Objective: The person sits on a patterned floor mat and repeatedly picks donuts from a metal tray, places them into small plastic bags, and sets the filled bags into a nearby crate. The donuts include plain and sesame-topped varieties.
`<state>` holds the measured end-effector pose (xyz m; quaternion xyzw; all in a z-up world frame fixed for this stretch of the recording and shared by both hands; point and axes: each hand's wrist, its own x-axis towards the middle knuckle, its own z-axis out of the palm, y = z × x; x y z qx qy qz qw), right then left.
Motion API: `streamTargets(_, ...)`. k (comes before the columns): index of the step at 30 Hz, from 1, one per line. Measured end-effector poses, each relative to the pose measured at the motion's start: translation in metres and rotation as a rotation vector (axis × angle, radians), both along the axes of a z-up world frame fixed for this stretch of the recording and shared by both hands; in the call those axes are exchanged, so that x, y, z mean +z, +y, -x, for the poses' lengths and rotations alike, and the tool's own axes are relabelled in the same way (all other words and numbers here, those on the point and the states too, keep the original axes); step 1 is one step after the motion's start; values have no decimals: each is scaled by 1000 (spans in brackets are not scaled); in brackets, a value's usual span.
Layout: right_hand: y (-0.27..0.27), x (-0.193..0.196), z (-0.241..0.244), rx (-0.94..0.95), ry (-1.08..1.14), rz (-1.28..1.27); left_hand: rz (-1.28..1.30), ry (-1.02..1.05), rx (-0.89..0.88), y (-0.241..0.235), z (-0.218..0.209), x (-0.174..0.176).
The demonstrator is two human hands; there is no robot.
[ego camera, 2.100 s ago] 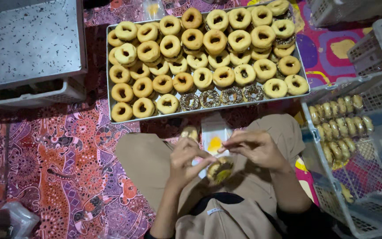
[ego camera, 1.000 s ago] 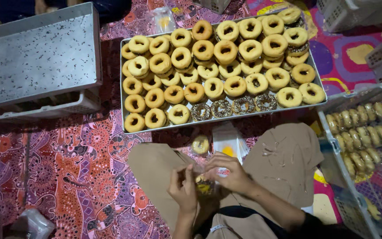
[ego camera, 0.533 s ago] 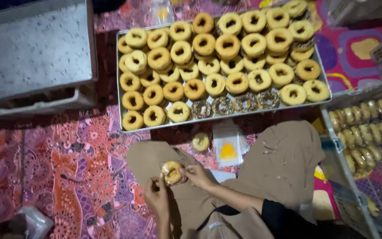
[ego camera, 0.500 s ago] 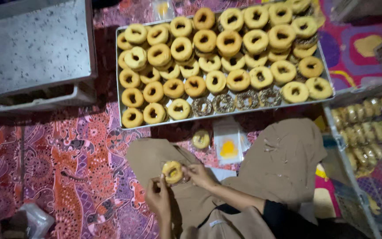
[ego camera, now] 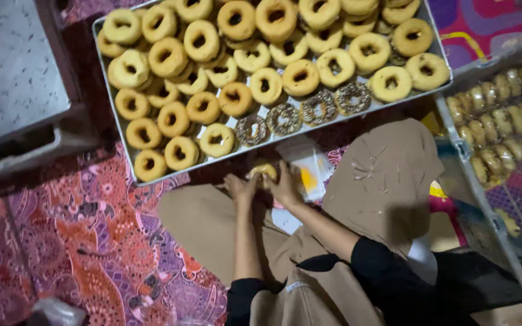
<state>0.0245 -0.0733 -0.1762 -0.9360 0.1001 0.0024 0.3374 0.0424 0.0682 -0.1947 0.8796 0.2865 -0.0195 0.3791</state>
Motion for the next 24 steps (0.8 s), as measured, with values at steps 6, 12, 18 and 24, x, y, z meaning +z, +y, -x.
streamTargets(6,15,1,-11,-237,465,-809,358,547,-123,17,-23,-9)
streamTargets(12,-39,43,12,47,179,-801,1070,306,-186,-26,37,67)
streamTargets(18,-250,159,83,-270,3,-1292,1004,-418,-281,-159,76,132)
streamTargets(24,-489,202,104,-515,-492,246,198,-201,-1101,-243,55,153)
